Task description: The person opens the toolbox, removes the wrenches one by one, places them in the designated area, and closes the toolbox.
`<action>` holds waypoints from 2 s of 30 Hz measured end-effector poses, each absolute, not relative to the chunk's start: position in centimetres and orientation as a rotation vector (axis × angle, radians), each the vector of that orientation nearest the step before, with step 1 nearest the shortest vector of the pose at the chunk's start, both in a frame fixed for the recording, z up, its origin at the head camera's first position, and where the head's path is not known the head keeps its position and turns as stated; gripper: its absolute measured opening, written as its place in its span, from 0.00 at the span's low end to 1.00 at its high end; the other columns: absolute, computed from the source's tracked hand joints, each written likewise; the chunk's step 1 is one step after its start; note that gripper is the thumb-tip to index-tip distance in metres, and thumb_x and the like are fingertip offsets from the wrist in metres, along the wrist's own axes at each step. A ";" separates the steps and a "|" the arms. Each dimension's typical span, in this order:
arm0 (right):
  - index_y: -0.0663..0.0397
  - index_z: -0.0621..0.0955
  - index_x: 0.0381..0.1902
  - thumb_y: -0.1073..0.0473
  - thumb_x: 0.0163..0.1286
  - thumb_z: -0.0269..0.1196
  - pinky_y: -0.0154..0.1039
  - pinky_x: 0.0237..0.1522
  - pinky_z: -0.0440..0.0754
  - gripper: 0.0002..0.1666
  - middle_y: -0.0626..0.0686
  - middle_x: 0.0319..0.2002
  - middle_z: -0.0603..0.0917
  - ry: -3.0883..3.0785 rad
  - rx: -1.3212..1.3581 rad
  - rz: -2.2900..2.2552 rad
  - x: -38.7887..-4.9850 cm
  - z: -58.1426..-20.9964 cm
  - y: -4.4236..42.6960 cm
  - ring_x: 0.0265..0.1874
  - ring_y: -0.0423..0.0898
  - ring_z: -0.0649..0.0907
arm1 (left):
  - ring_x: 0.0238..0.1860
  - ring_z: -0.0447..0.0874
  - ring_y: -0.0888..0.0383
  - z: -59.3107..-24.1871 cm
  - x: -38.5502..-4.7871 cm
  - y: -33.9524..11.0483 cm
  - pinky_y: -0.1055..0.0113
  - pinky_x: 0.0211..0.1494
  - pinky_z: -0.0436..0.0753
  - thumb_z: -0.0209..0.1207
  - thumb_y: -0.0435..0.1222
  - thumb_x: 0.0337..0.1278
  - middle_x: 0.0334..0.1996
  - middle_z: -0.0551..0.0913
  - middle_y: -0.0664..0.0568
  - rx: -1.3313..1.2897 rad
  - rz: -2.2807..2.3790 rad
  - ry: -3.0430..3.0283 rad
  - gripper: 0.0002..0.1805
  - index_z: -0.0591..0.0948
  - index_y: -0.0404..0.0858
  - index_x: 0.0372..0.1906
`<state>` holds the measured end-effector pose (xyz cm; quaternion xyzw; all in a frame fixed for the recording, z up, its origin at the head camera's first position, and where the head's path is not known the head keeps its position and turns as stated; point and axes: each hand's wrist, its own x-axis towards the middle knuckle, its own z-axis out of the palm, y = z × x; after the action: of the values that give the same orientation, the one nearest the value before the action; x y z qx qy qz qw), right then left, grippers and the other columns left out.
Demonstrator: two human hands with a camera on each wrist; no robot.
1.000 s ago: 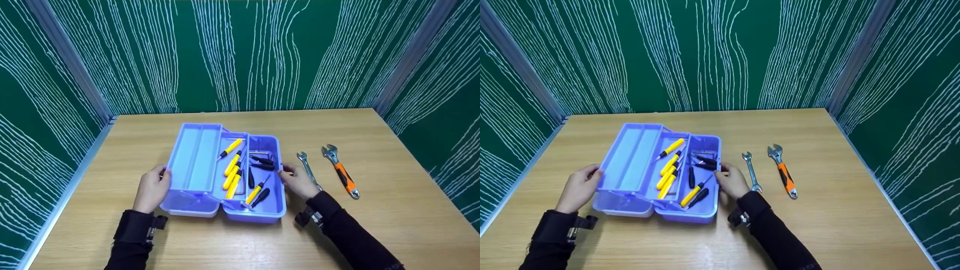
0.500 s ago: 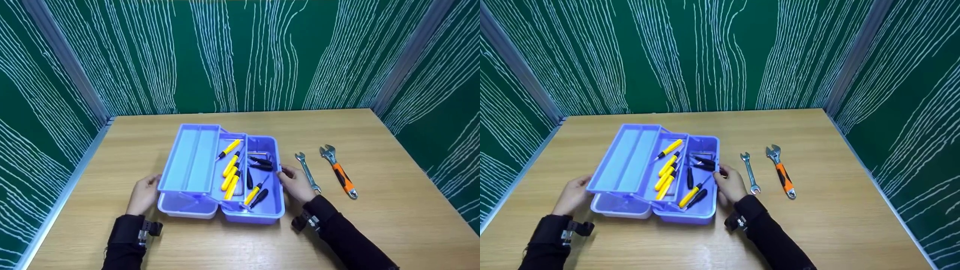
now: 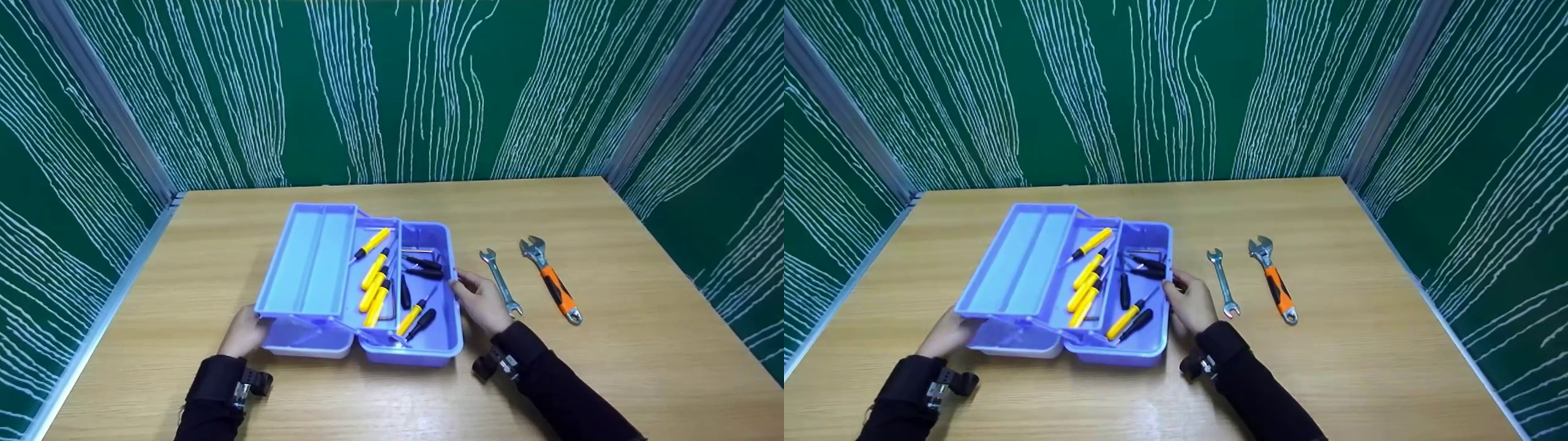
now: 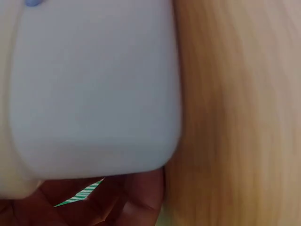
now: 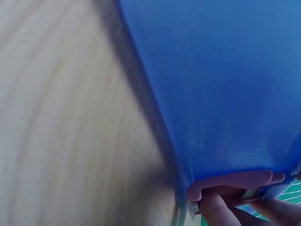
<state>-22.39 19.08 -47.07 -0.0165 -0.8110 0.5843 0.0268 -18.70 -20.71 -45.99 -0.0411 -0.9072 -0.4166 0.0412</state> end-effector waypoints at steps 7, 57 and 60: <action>0.65 0.77 0.61 0.61 0.71 0.57 0.22 0.43 0.77 0.23 0.64 0.58 0.81 -2.505 -0.083 1.782 -22.3 -47.1 19.0 0.50 0.45 0.82 | 0.46 0.84 0.38 -45.4 -18.7 -20.8 0.46 0.57 0.79 0.47 0.26 0.65 0.47 0.83 0.28 -0.051 -1.353 -2.775 0.17 0.79 0.20 0.52; 0.66 0.72 0.66 0.61 0.73 0.55 0.31 0.48 0.83 0.26 0.68 0.62 0.76 -2.433 -0.088 1.985 -22.2 -47.3 19.7 0.55 0.55 0.82 | 0.69 0.67 0.44 -37.1 -16.7 -15.0 0.46 0.69 0.71 0.46 0.41 0.73 0.74 0.60 0.40 -0.311 -1.867 -2.354 0.33 0.53 0.36 0.77; 0.68 0.71 0.66 0.61 0.73 0.54 0.28 0.46 0.83 0.26 0.69 0.62 0.76 -2.407 -0.061 2.038 -22.1 -47.2 19.6 0.53 0.52 0.83 | 0.75 0.55 0.44 -37.5 -16.7 -14.5 0.44 0.75 0.59 0.40 0.35 0.73 0.78 0.50 0.42 -0.451 -1.971 -2.260 0.33 0.47 0.35 0.78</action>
<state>-22.11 19.61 -47.22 -0.0194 -0.7631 0.6460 -0.0066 -16.71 -14.51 -37.47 -0.1484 -0.7442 -0.6490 0.0545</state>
